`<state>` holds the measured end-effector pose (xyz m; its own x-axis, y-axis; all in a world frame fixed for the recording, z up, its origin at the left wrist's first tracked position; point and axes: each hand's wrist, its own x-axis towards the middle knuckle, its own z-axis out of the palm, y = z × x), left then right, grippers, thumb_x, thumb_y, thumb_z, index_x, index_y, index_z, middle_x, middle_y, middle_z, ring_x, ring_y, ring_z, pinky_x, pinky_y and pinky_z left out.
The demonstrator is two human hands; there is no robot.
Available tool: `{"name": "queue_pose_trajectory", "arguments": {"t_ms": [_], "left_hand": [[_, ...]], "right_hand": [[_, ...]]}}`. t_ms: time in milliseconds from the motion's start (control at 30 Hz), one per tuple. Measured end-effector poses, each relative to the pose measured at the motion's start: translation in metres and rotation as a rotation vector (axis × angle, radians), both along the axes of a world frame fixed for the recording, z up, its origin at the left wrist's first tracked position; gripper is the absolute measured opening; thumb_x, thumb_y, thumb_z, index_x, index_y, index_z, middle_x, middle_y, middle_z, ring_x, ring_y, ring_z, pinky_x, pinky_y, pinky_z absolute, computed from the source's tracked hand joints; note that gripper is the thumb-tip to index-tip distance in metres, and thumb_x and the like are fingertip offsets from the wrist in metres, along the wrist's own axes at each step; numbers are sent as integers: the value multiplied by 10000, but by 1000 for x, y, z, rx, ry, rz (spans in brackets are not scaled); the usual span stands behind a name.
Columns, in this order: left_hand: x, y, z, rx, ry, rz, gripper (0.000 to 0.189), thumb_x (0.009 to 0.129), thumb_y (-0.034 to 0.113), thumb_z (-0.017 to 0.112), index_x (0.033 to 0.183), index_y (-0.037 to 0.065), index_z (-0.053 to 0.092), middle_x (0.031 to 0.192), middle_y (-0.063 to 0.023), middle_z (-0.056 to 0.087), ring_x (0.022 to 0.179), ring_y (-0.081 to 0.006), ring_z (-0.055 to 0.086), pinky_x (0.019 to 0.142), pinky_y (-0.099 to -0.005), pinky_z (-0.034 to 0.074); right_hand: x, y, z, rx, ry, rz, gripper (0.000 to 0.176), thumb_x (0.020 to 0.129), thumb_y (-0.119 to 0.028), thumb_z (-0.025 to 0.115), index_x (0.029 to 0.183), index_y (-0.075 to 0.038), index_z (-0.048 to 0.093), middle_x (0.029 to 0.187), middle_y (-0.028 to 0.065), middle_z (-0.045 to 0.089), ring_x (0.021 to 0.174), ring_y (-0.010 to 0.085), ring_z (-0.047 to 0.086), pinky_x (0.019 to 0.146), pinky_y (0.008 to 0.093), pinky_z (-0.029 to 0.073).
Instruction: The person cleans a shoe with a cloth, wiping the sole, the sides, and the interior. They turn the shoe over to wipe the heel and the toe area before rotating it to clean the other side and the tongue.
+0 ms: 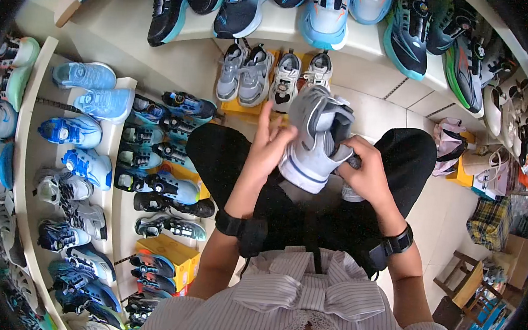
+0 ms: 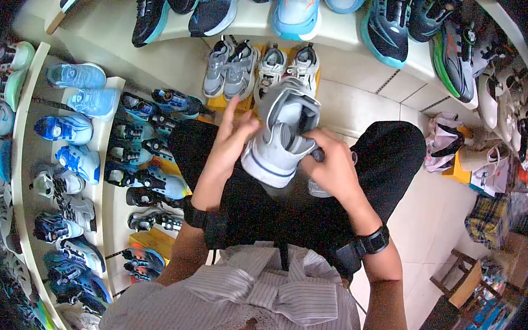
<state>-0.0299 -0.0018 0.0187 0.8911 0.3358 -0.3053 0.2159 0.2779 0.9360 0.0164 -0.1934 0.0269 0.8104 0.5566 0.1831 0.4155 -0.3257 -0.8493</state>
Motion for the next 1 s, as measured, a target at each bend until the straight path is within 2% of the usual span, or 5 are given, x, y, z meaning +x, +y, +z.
{"name": "queue_pose_trajectory", "arguments": {"t_ms": [133, 400, 533, 800, 1000], "left_hand": [[-6, -2, 2, 392, -271, -552, 857, 632, 50, 633, 1366, 36, 191, 1333, -177, 341, 1235, -238, 338, 1011, -329, 263], [-9, -30, 21, 828, -152, -324, 864, 578, 197, 750, 1298, 55, 294, 1182, -237, 471, 1083, -351, 493, 902, -374, 392], [-10, -28, 13, 804, -198, -285, 825, 600, 166, 754, 1285, 41, 311, 1166, -195, 495, 1061, -281, 516, 897, -343, 399], [-16, -12, 1, 126, -374, -101, 732, 628, 111, 738, 1239, -8, 353, 1163, -112, 457, 1077, -171, 443, 932, -307, 340], [-17, 0, 9, 195, -428, -131, 747, 602, 147, 746, 1226, -24, 372, 1138, -115, 479, 1050, -172, 470, 917, -309, 355]], "right_hand": [[1, 1, -2, -96, -7, -108, 295, 607, -43, 562, 896, 13, 573, 856, 177, 566, 819, 347, 547, 732, 387, 442], [-6, 4, 19, -233, -204, -69, 304, 586, -62, 592, 888, -27, 597, 787, 147, 544, 775, 329, 535, 693, 397, 447], [-8, 3, 23, -154, -236, -62, 309, 582, -43, 589, 891, -38, 599, 778, 133, 543, 769, 319, 530, 689, 397, 443], [-4, 7, 32, -7, -403, -168, 295, 618, 16, 569, 907, -36, 547, 846, 121, 536, 789, 314, 512, 726, 368, 420], [10, 2, 36, 25, -305, -260, 272, 656, 32, 537, 921, -24, 513, 882, 143, 535, 855, 335, 524, 757, 375, 420]]}}
